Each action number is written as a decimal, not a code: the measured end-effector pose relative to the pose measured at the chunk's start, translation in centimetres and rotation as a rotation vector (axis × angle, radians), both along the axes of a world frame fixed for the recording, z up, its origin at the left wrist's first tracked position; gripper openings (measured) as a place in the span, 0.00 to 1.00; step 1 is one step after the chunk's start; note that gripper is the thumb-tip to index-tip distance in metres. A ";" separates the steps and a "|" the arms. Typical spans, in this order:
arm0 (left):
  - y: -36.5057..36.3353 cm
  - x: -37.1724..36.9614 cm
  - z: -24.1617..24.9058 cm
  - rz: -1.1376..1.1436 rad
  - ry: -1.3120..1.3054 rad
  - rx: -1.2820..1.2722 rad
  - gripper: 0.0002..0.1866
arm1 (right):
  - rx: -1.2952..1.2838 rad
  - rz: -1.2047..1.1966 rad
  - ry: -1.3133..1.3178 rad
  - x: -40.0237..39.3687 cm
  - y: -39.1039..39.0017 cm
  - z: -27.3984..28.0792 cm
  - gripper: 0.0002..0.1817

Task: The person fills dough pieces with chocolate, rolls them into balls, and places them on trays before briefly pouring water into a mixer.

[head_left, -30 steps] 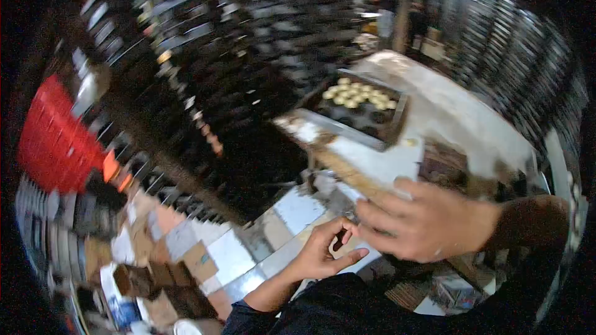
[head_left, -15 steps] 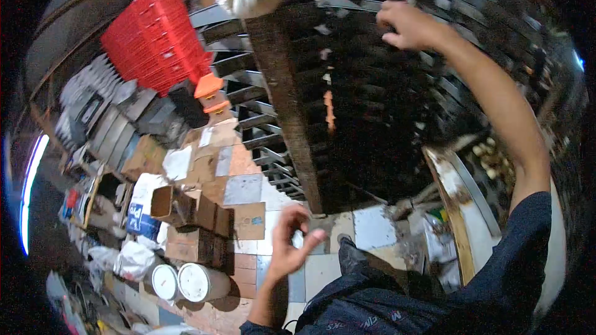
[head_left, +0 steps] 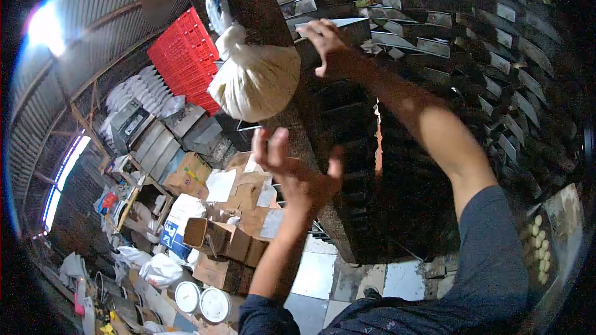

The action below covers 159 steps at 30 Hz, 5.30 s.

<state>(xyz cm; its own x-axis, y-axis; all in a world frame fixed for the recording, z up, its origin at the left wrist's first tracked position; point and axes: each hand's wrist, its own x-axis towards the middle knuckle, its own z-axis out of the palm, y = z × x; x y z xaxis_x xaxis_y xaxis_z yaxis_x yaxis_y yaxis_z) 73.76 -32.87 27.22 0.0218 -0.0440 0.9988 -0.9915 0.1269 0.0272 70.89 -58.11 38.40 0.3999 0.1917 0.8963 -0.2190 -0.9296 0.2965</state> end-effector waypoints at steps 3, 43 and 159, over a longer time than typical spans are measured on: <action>-2.8 1.0 -3.1 0.170 0.049 0.115 0.43 | 0.323 -0.185 0.340 2.7 1.1 1.0 0.38; -12.6 6.2 -9.9 0.216 0.076 0.049 0.30 | -0.151 -1.782 -0.277 -62.9 77.9 9.1 0.32; 31.1 -65.4 -24.4 -1.755 1.232 2.182 0.23 | 1.582 -1.366 -0.354 -84.2 74.3 -46.2 0.19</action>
